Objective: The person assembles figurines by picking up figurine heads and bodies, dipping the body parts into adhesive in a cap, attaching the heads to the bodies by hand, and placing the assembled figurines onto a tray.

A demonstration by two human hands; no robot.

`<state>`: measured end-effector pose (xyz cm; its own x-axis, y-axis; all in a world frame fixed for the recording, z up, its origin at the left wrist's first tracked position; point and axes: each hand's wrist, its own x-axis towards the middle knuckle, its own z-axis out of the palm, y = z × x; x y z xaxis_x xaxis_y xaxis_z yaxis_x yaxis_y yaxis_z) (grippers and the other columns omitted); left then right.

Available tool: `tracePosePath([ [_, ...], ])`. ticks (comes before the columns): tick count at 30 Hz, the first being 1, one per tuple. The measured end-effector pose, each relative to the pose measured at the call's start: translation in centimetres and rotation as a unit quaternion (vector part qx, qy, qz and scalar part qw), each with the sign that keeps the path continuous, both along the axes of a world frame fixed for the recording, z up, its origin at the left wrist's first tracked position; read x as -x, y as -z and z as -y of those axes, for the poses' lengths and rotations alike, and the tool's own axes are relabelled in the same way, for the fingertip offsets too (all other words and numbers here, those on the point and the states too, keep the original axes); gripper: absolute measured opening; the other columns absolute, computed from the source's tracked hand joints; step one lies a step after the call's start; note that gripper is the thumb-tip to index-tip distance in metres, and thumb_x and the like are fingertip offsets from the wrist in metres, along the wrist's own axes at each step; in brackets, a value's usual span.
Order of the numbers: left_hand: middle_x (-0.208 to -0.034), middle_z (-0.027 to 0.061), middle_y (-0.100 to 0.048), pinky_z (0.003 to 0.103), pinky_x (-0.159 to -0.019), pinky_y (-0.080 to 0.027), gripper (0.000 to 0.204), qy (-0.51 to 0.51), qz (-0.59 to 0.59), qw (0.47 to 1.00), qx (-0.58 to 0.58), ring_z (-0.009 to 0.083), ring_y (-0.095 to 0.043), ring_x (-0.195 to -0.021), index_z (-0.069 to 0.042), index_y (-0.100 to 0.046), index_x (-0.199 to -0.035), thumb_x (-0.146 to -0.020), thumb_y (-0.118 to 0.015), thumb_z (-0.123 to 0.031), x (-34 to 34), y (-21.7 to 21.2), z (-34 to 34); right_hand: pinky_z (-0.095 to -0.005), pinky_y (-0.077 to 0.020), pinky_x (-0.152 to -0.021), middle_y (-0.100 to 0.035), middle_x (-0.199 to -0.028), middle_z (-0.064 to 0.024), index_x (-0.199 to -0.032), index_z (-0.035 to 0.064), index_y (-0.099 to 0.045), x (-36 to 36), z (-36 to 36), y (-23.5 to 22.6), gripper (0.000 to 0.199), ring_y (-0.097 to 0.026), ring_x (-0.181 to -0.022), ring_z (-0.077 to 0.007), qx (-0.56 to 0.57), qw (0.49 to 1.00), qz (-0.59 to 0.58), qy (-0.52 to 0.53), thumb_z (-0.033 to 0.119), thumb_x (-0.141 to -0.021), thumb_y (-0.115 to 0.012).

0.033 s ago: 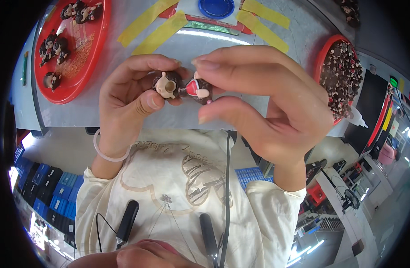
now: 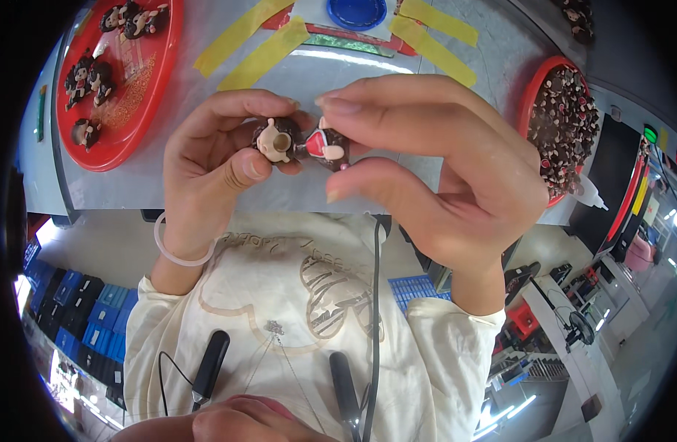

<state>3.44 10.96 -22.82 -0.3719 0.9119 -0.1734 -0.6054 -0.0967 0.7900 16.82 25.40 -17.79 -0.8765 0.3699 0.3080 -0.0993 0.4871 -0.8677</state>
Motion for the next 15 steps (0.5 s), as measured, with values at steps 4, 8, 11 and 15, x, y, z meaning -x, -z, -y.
tracePosePath([
  [4, -0.104, 0.0141, -0.060, 0.029, -0.074, -0.053, 0.048, 0.022, 0.005, 1.000, 0.005, 0.0195, -0.061, -0.092, 0.005, -0.052, -0.111, -0.074, -0.073, -0.016, 0.1, -0.1, -0.1, -0.0342, -0.0532, -0.072, -0.061, -0.093, -0.0237, -0.089, -0.0098, -0.060, 0.2, 0.5, 0.3, 0.035, -0.064, -0.084, -0.0322, -0.005, 0.999, -0.020, 0.028, -0.011, -0.056, -0.071],
  [8, -0.099, 0.0116, -0.060, 0.026, -0.071, -0.052, 0.046, -0.017, 0.003, 1.000, 0.014, 0.0167, -0.060, -0.087, 0.006, -0.053, -0.109, -0.072, -0.074, -0.013, -0.2, -0.3, -0.1, -0.0273, -0.0550, -0.058, -0.064, -0.084, -0.0231, -0.080, -0.0103, -0.062, 1.4, 1.5, 0.2, 0.020, -0.065, -0.070, -0.0229, -0.201, 0.978, -0.028, 0.044, -0.009, -0.063, -0.072],
  [11, -0.092, 0.0086, -0.058, 0.022, -0.067, -0.049, 0.045, -0.025, -0.024, 0.999, 0.002, 0.0135, -0.058, -0.080, 0.007, -0.056, -0.106, -0.070, -0.075, -0.011, -0.2, -0.1, 0.0, -0.0213, -0.0520, -0.046, -0.063, -0.082, -0.0257, -0.076, -0.0117, -0.061, 1.5, 1.6, 1.1, 0.015, -0.063, -0.064, -0.0203, -0.250, 0.963, -0.097, 0.035, -0.010, -0.064, -0.070],
  [15, -0.088, 0.0071, -0.057, 0.021, -0.064, -0.047, 0.044, -0.031, -0.008, 0.999, 0.002, 0.0119, -0.056, -0.076, 0.008, -0.058, -0.105, -0.069, -0.075, -0.011, -0.2, -0.1, 0.2, -0.0223, -0.0528, -0.047, -0.063, -0.081, -0.0259, -0.073, -0.0115, -0.061, 1.7, 1.8, 1.4, 0.012, -0.063, -0.061, -0.0202, -0.191, 0.976, -0.097, 0.033, -0.011, -0.065, -0.070],
])
